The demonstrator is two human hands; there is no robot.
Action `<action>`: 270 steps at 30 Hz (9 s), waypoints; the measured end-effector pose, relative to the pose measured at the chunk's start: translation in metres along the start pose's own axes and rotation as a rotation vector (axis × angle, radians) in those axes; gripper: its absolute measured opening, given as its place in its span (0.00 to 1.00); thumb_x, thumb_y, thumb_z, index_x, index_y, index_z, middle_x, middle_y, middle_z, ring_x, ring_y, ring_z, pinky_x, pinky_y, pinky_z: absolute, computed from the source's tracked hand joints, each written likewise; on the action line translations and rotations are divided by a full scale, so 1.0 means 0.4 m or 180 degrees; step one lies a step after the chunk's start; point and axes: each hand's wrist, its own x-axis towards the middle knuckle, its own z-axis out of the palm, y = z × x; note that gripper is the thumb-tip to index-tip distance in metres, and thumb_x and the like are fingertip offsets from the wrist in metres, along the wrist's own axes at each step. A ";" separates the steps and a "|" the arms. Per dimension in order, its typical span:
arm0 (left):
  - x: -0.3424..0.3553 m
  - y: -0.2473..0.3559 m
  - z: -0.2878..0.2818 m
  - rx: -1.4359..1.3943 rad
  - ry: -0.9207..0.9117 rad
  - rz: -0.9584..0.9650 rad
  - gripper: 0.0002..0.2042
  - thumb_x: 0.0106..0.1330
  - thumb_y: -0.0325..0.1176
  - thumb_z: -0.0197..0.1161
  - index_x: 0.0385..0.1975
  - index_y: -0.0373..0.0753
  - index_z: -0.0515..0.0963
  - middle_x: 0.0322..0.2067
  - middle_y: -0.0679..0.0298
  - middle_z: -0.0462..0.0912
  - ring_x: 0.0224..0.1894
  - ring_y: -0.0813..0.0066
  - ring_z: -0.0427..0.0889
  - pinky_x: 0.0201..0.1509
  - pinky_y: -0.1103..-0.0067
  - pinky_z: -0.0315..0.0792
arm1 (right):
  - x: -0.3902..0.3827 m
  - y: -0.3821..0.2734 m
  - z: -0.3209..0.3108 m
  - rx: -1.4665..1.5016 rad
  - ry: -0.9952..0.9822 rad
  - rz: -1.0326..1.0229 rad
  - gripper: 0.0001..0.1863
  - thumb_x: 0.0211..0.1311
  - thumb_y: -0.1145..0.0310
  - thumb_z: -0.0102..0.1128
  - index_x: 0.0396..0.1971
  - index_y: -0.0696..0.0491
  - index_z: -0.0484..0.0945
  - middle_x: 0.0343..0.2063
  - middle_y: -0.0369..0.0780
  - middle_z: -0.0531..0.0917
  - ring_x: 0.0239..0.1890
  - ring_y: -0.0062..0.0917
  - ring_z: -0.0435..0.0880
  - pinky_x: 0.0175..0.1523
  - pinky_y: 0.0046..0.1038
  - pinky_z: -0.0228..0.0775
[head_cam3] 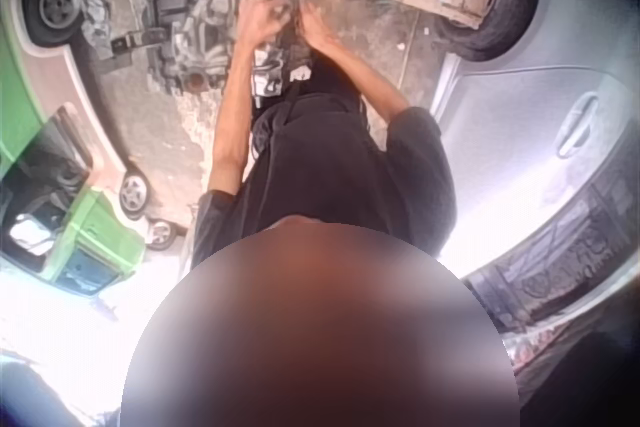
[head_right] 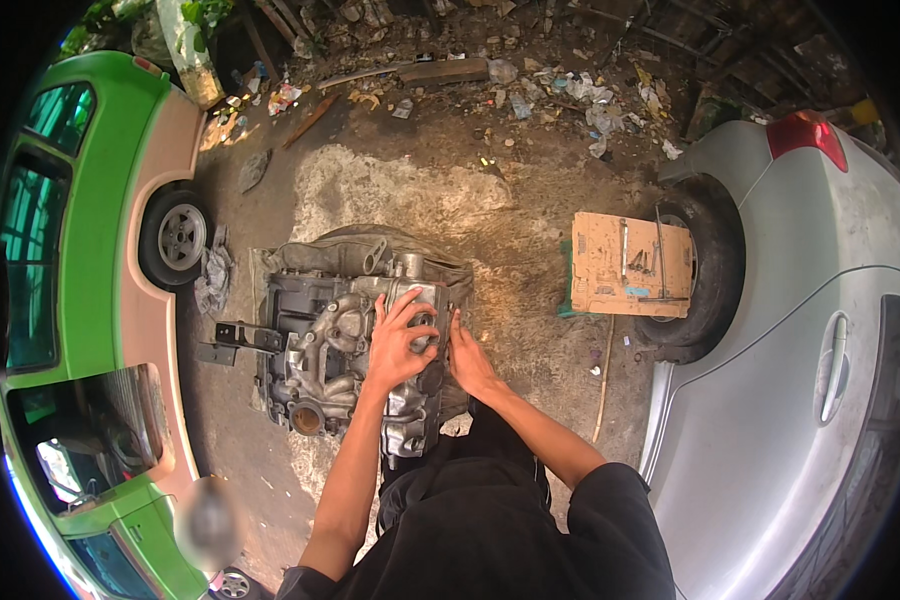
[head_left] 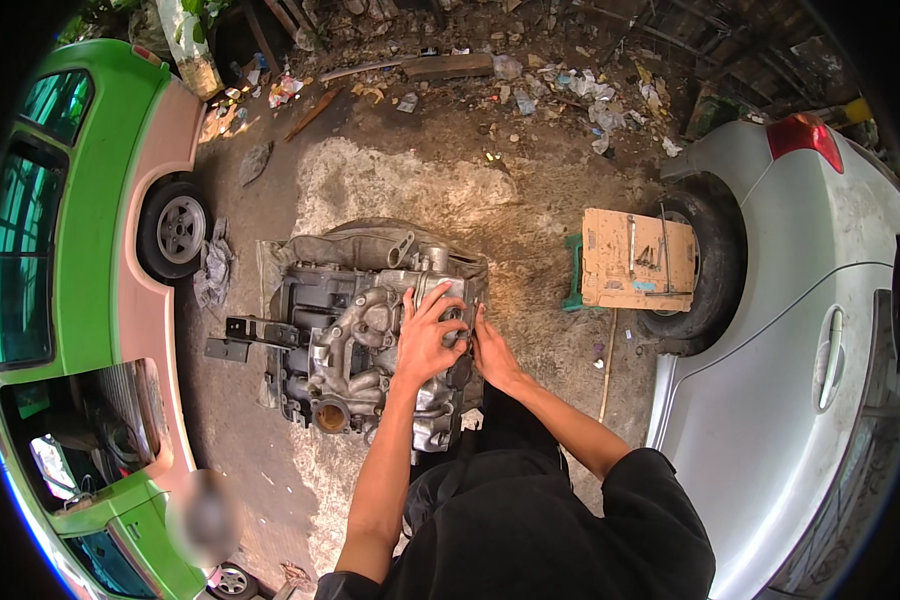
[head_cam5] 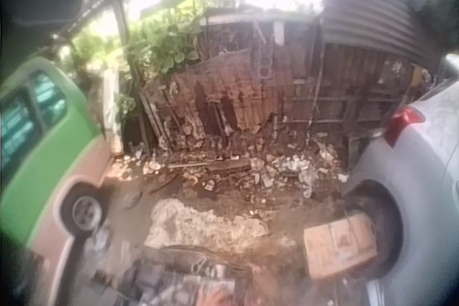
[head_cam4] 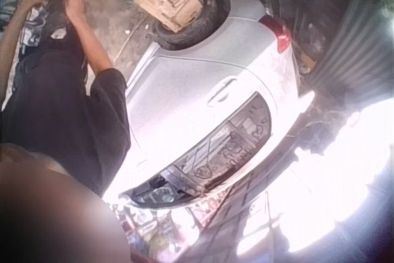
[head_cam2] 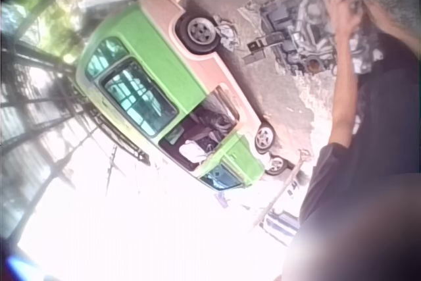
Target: The person uses a wrench to tighten bolts on a car engine block placed on the ground. They repeatedly position the wrench, turn it to tighten, and reposition to continue the task.
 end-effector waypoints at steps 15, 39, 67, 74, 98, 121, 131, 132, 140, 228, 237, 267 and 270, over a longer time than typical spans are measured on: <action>-0.001 0.011 -0.016 0.0013 -0.0042 -0.0002 0.06 0.48 0.31 0.73 0.27 0.48 0.90 0.53 0.77 0.81 0.76 0.70 0.66 0.83 0.42 0.43 | 0.312 0.114 -0.247 -0.1198 -0.0161 -0.1271 0.17 0.54 0.84 0.67 0.44 0.54 0.89 0.43 0.40 0.85 0.52 0.37 0.80 0.57 0.42 0.75; -0.002 0.007 -0.013 0.0098 -0.0063 0.0001 0.07 0.48 0.32 0.74 0.28 0.49 0.91 0.54 0.77 0.81 0.76 0.71 0.65 0.82 0.44 0.45 | 0.043 0.100 -0.084 0.1670 0.0182 0.0780 0.24 0.76 0.67 0.64 0.67 0.59 0.78 0.38 0.42 0.88 0.30 0.20 0.83 0.36 0.28 0.76; 0.001 0.006 -0.009 0.0057 0.0007 0.0036 0.07 0.47 0.31 0.73 0.27 0.48 0.91 0.53 0.76 0.82 0.76 0.71 0.66 0.82 0.44 0.46 | 0.052 0.105 -0.015 0.1107 0.0083 0.0405 0.22 0.67 0.73 0.71 0.59 0.62 0.83 0.44 0.51 0.90 0.42 0.35 0.90 0.47 0.37 0.79; -0.001 0.006 -0.012 0.0038 0.0013 0.0028 0.07 0.47 0.31 0.73 0.27 0.49 0.90 0.53 0.77 0.82 0.76 0.71 0.66 0.81 0.43 0.46 | 0.231 0.157 -0.156 0.0254 -0.1073 0.0223 0.13 0.61 0.82 0.71 0.46 0.57 0.90 0.46 0.48 0.90 0.41 0.37 0.90 0.46 0.41 0.81; -0.003 0.001 -0.005 0.0027 0.0039 0.0016 0.07 0.46 0.32 0.74 0.27 0.49 0.91 0.53 0.77 0.83 0.75 0.70 0.67 0.82 0.44 0.46 | 0.080 0.080 -0.169 0.0977 -0.0029 0.0463 0.19 0.74 0.69 0.65 0.60 0.60 0.82 0.46 0.47 0.88 0.34 0.30 0.87 0.41 0.37 0.79; 0.000 0.000 -0.004 0.0068 0.0029 0.0057 0.07 0.47 0.32 0.74 0.27 0.49 0.91 0.52 0.75 0.83 0.75 0.70 0.66 0.81 0.43 0.47 | 0.015 0.086 0.007 0.1521 0.0560 0.0716 0.22 0.73 0.64 0.67 0.62 0.57 0.82 0.39 0.47 0.87 0.35 0.32 0.88 0.44 0.34 0.77; 0.001 0.004 -0.009 0.0073 0.0014 0.0072 0.07 0.47 0.32 0.74 0.27 0.49 0.91 0.52 0.76 0.83 0.75 0.69 0.67 0.80 0.43 0.47 | 0.057 0.112 0.006 0.1069 0.0589 0.0488 0.19 0.75 0.66 0.64 0.61 0.58 0.83 0.36 0.45 0.85 0.35 0.32 0.84 0.41 0.36 0.74; 0.002 0.004 -0.009 0.0091 0.0003 0.0079 0.07 0.47 0.32 0.74 0.27 0.49 0.91 0.52 0.76 0.83 0.75 0.69 0.67 0.80 0.43 0.47 | 0.056 0.109 0.001 0.1047 0.0600 0.0443 0.19 0.75 0.67 0.64 0.60 0.58 0.83 0.36 0.46 0.84 0.34 0.33 0.83 0.41 0.36 0.73; 0.001 0.001 -0.006 0.0076 0.0017 0.0083 0.08 0.46 0.31 0.74 0.27 0.49 0.91 0.53 0.76 0.82 0.75 0.70 0.66 0.80 0.43 0.47 | 0.065 0.101 -0.035 0.0742 0.0562 0.0209 0.19 0.72 0.76 0.62 0.60 0.56 0.83 0.36 0.48 0.84 0.34 0.39 0.83 0.42 0.37 0.74; -0.001 0.004 -0.010 0.0013 -0.0006 -0.0008 0.09 0.45 0.32 0.74 0.28 0.49 0.91 0.53 0.76 0.83 0.75 0.69 0.67 0.83 0.44 0.44 | 0.061 0.168 0.073 0.1934 0.0455 0.0686 0.20 0.77 0.72 0.60 0.65 0.57 0.79 0.40 0.42 0.85 0.39 0.26 0.82 0.48 0.31 0.75; 0.000 0.002 -0.009 0.0011 -0.0017 -0.0004 0.08 0.45 0.32 0.74 0.27 0.49 0.91 0.53 0.76 0.83 0.75 0.68 0.67 0.82 0.44 0.44 | 0.070 0.133 0.033 0.1727 0.0496 0.0676 0.19 0.77 0.75 0.58 0.65 0.57 0.80 0.45 0.43 0.88 0.41 0.24 0.85 0.49 0.30 0.76; -0.002 -0.003 -0.011 0.0006 0.0028 0.0049 0.07 0.47 0.32 0.74 0.27 0.49 0.91 0.54 0.77 0.82 0.76 0.72 0.66 0.82 0.42 0.45 | 0.263 -0.043 -0.388 -0.2025 0.0220 -0.1823 0.15 0.51 0.77 0.69 0.40 0.50 0.91 0.45 0.37 0.82 0.54 0.31 0.76 0.59 0.38 0.68; -0.006 0.001 -0.006 -0.0023 0.0021 0.0016 0.07 0.46 0.32 0.74 0.27 0.49 0.91 0.53 0.77 0.83 0.75 0.70 0.67 0.82 0.42 0.45 | 0.225 0.016 -0.381 -0.1312 0.0535 -0.1128 0.13 0.60 0.77 0.68 0.44 0.53 0.89 0.40 0.40 0.82 0.49 0.36 0.77 0.54 0.39 0.69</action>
